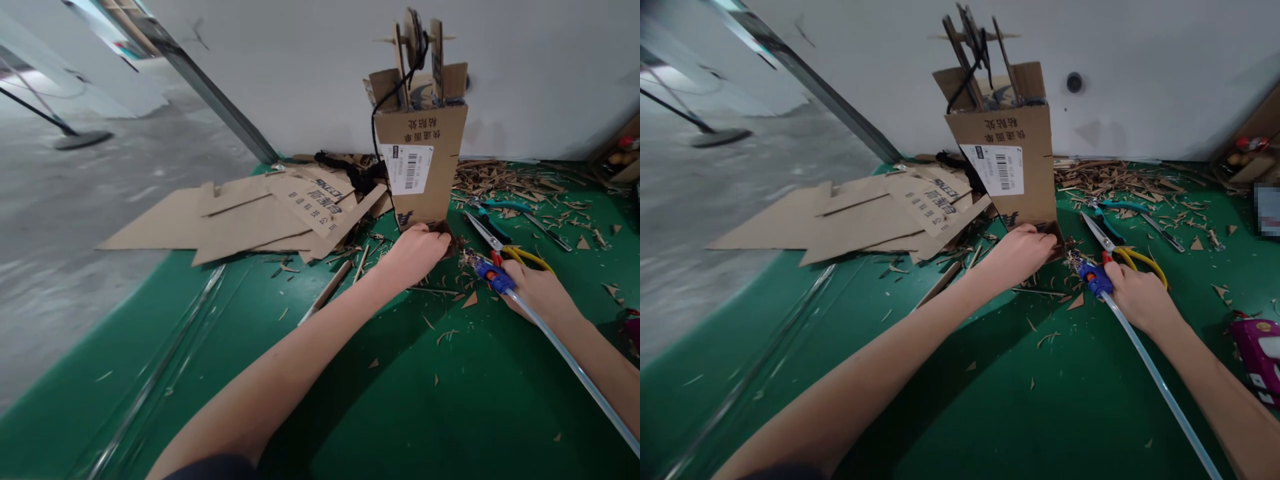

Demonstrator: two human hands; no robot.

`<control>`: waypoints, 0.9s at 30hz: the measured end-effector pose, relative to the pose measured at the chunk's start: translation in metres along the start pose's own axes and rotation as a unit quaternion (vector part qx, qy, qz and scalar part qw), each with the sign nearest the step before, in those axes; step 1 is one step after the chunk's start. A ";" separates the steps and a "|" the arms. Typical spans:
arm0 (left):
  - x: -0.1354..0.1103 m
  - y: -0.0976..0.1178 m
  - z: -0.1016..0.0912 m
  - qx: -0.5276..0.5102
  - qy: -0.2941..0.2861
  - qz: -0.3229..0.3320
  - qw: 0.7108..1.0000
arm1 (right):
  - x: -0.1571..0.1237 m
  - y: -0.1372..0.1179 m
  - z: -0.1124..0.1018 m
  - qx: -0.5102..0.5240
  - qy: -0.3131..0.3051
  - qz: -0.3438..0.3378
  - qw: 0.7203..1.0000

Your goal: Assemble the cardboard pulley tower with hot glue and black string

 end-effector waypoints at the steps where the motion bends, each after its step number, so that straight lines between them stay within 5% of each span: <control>1: 0.000 0.000 0.001 -0.004 -0.001 0.002 1.000 | 0.000 -0.001 0.000 -0.002 -0.004 0.000 1.000; 17: -0.001 0.002 -0.004 0.018 -0.001 0.004 1.000 | 0.004 -0.004 -0.002 -0.018 -0.077 0.020 0.997; 27: -0.002 0.007 -0.007 0.038 -0.013 -0.005 0.999 | 0.004 -0.005 -0.006 0.002 -0.052 0.019 0.998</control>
Point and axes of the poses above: each hand's wrist, its own x-axis towards the middle knuckle, its own z-axis out of the palm, y = z × x, the point moved 10 cm from there along x, towards the middle knuckle, and after that the axes turned 12 degrees about z, right-handed, at the moved point
